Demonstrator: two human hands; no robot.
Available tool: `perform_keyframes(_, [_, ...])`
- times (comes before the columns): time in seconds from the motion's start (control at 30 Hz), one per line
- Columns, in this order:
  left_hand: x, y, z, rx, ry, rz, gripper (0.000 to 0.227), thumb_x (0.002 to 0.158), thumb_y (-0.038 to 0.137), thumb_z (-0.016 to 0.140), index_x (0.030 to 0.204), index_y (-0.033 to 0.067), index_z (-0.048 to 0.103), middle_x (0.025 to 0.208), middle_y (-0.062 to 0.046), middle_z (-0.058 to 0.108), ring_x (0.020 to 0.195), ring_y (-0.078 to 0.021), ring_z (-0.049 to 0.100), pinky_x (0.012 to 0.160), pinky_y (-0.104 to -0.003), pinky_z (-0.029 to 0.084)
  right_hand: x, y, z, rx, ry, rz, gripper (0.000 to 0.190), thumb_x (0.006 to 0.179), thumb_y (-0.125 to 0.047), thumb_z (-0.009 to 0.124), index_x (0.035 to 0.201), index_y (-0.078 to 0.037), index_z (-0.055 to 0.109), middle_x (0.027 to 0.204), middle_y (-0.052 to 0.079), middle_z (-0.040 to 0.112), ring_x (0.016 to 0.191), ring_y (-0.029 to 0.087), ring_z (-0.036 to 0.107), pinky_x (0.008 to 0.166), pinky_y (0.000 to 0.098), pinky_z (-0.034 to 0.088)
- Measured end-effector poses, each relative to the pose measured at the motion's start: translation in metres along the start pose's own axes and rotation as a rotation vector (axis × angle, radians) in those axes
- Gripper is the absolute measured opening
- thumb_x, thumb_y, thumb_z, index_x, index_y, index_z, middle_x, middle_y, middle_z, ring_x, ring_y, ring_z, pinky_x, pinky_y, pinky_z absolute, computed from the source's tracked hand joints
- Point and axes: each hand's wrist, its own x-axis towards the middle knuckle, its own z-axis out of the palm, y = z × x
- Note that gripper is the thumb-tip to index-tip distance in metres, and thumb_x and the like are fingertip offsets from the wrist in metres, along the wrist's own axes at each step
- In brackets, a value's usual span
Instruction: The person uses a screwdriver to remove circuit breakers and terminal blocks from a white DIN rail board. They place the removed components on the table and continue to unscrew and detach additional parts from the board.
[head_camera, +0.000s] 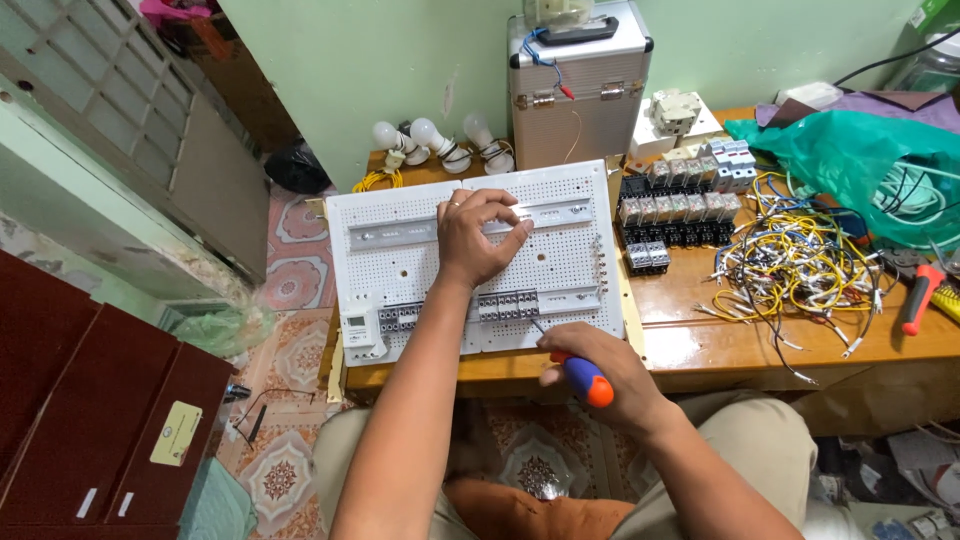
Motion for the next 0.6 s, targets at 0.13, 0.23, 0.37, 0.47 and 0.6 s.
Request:
perform_keyframes(0.13, [0.0, 0.002, -0.002, -0.007, 0.004, 0.0, 0.027, 0.083, 0.054, 0.07, 0.076, 0.0275, 0.074, 0.101, 0.009, 0.075, 0.099, -0.0177, 0.063, 0.092, -0.038, 0.043, -0.005, 0.011, 0.01, -0.041, -0.009, 0.084, 0.029, 0.089, -0.022, 0.077, 0.109, -0.003, 0.069, 0.094, 0.015, 0.076, 0.082, 0.037, 0.075, 0.077, 0.0468, 0.06])
perform_keyframes(0.23, [0.0, 0.004, -0.004, -0.009, 0.002, -0.008, 0.029, 0.083, 0.055, 0.069, 0.076, 0.0273, 0.074, 0.101, 0.009, 0.076, 0.099, -0.0175, 0.063, 0.093, -0.039, 0.043, -0.001, 0.009, 0.014, -0.091, -0.016, 0.104, 0.028, 0.089, -0.022, 0.076, 0.111, -0.004, 0.069, 0.091, 0.015, 0.076, 0.081, 0.038, 0.076, 0.075, 0.0463, 0.06])
perform_keyframes(0.37, [0.0, 0.006, -0.004, -0.014, 0.005, 0.002, 0.028, 0.082, 0.054, 0.07, 0.076, 0.0269, 0.075, 0.101, 0.008, 0.076, 0.099, -0.018, 0.063, 0.093, -0.039, 0.043, 0.007, 0.005, 0.016, -0.172, 0.004, 0.124, 0.025, 0.094, -0.027, 0.069, 0.112, -0.01, 0.068, 0.086, 0.01, 0.077, 0.076, 0.033, 0.076, 0.071, 0.0425, 0.06])
perform_keyframes(0.47, [-0.001, 0.007, -0.003, -0.023, 0.001, 0.008, 0.027, 0.083, 0.053, 0.071, 0.077, 0.0268, 0.075, 0.101, 0.008, 0.076, 0.099, -0.0195, 0.063, 0.094, -0.04, 0.043, 0.019, 0.006, 0.014, -0.32, 0.087, 0.138, 0.02, 0.096, -0.035, 0.067, 0.105, -0.018, 0.069, 0.071, 0.003, 0.07, 0.064, 0.03, 0.072, 0.066, 0.0396, 0.059])
perform_keyframes(0.6, [-0.003, 0.002, -0.002, -0.024, 0.021, 0.006, 0.026, 0.082, 0.054, 0.073, 0.08, 0.0286, 0.075, 0.102, 0.009, 0.076, 0.101, -0.0193, 0.064, 0.095, -0.039, 0.044, 0.031, 0.007, 0.007, -0.245, 0.1, 0.182, 0.015, 0.097, -0.034, 0.067, 0.098, -0.019, 0.069, 0.061, -0.002, 0.069, 0.058, 0.022, 0.073, 0.063, 0.0309, 0.059])
